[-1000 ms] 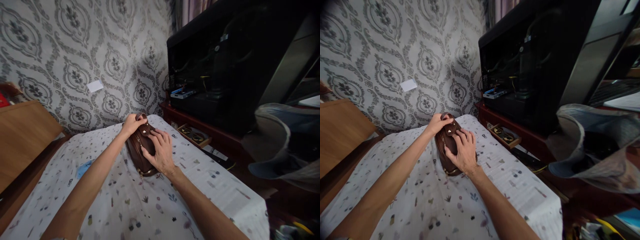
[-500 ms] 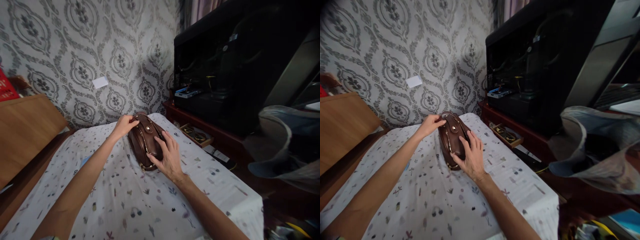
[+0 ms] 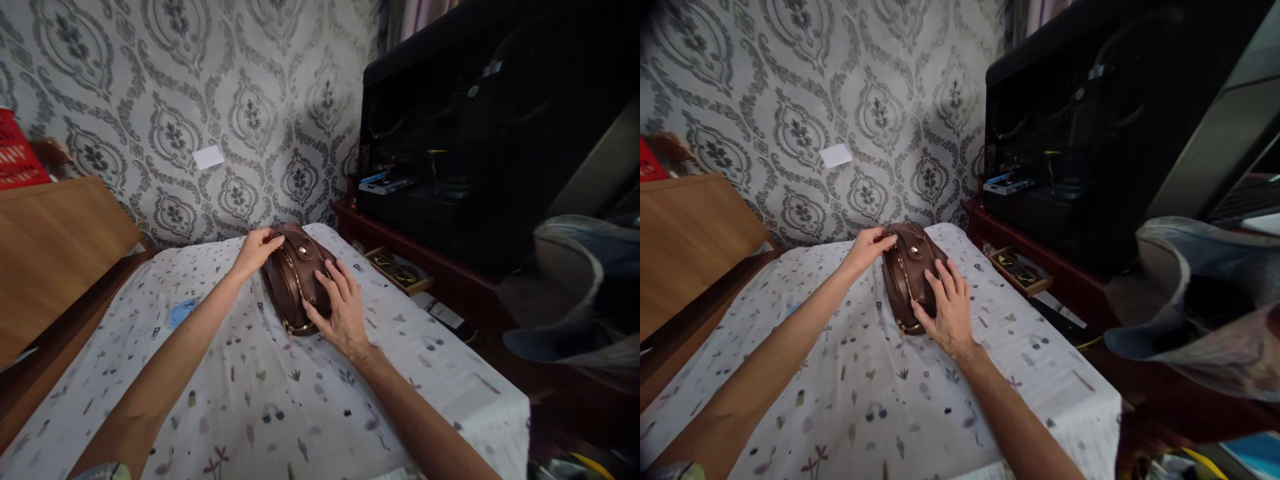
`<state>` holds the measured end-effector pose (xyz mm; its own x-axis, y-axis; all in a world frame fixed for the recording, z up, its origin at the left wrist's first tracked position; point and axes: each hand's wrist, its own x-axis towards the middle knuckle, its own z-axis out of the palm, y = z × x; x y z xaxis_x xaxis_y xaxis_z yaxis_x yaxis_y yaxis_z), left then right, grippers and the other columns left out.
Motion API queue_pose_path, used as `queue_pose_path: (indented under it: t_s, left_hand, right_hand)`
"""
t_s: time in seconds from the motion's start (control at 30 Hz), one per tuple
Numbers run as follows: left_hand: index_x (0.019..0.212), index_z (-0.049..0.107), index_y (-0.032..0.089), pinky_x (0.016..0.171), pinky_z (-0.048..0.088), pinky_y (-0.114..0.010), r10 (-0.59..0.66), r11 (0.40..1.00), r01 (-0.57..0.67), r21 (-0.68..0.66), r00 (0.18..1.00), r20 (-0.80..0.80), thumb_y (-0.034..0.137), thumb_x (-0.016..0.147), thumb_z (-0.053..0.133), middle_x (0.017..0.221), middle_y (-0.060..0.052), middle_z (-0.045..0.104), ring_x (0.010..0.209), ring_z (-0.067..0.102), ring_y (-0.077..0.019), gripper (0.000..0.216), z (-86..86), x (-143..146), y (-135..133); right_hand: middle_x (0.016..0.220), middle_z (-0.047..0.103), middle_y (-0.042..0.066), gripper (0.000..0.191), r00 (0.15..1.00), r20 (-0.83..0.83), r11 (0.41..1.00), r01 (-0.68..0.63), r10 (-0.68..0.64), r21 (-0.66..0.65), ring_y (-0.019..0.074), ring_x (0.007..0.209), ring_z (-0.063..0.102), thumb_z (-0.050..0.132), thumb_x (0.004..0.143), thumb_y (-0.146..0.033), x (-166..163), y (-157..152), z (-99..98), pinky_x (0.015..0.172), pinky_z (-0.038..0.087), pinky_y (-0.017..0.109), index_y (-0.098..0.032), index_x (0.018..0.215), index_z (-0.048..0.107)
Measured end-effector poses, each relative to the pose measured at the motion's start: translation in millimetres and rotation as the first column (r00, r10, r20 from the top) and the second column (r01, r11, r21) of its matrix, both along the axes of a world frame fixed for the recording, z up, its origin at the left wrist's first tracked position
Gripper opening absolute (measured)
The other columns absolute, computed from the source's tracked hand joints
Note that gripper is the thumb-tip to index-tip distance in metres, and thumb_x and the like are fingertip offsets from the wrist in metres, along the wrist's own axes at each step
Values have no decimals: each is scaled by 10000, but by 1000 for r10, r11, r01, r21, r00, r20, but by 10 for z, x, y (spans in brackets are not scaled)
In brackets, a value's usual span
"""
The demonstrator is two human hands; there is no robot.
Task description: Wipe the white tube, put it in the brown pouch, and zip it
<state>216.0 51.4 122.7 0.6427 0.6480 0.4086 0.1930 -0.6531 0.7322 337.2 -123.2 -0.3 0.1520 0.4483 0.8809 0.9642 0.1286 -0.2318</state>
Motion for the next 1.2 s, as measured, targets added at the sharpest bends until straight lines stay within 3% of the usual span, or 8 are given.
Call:
queue_pose_path:
  t_s: [0.37,0.53,0.67,0.73,0.83,0.97,1.2]
  left_hand:
    - [980,639,189,844,471,-329,51,988,-68,142,991,124,299,832,639,1017,-69,611,987,586,-216,184,-300,-71,-284]
    - [1023,641,196,779,470,-308,41,991,-49,127,997,68,271,841,625,1069,-75,602,999,581,-218,197,-292,-113,-282]
    - [988,637,190,708,448,-278,42,979,-50,195,998,44,270,854,608,1002,-62,600,934,591,-203,158,-200,-113,-310]
    - [906,624,188,684,428,-267,56,960,-64,274,998,36,267,880,572,904,-40,589,856,585,-183,99,-139,-93,-316]
    - [746,562,190,626,380,-259,113,930,-108,352,994,6,271,910,517,737,2,528,685,511,-147,188,-58,-48,-289]
    - [683,516,195,601,344,-257,155,956,-153,252,988,13,266,875,533,612,38,481,591,442,-131,205,-13,8,-211]
    - [660,480,201,642,403,-253,147,974,-155,165,987,57,282,842,520,596,40,496,605,497,-139,204,-49,23,-155]
  right_hand:
    - [1509,439,163,448,999,11,998,51,-51,-20,348,1433,345,494,976,-347,-27,-8,13,1060,409,547,-205,1401,491]
    - [1516,437,148,513,998,8,997,65,-65,-38,354,1428,354,547,954,-428,-1,-1,-13,1076,393,547,-238,1426,481]
    - [1517,433,143,506,998,-2,998,58,-58,-38,355,1423,358,538,960,-427,11,11,-30,1073,398,555,-248,1429,475]
    - [1520,424,144,513,999,-1,998,53,-53,-31,357,1423,352,541,958,-434,8,18,-35,1066,404,558,-250,1432,470]
    - [1504,427,160,536,999,6,998,53,-53,-18,362,1426,342,547,954,-463,-7,28,-36,1060,405,569,-244,1434,453]
    - [1480,438,172,522,998,4,998,68,-67,-13,364,1423,338,524,962,-480,-28,36,-29,1055,403,570,-234,1417,453]
    - [1462,449,174,510,998,-12,998,62,-62,-14,369,1397,366,542,953,-482,-21,47,-32,1044,413,579,-233,1393,474]
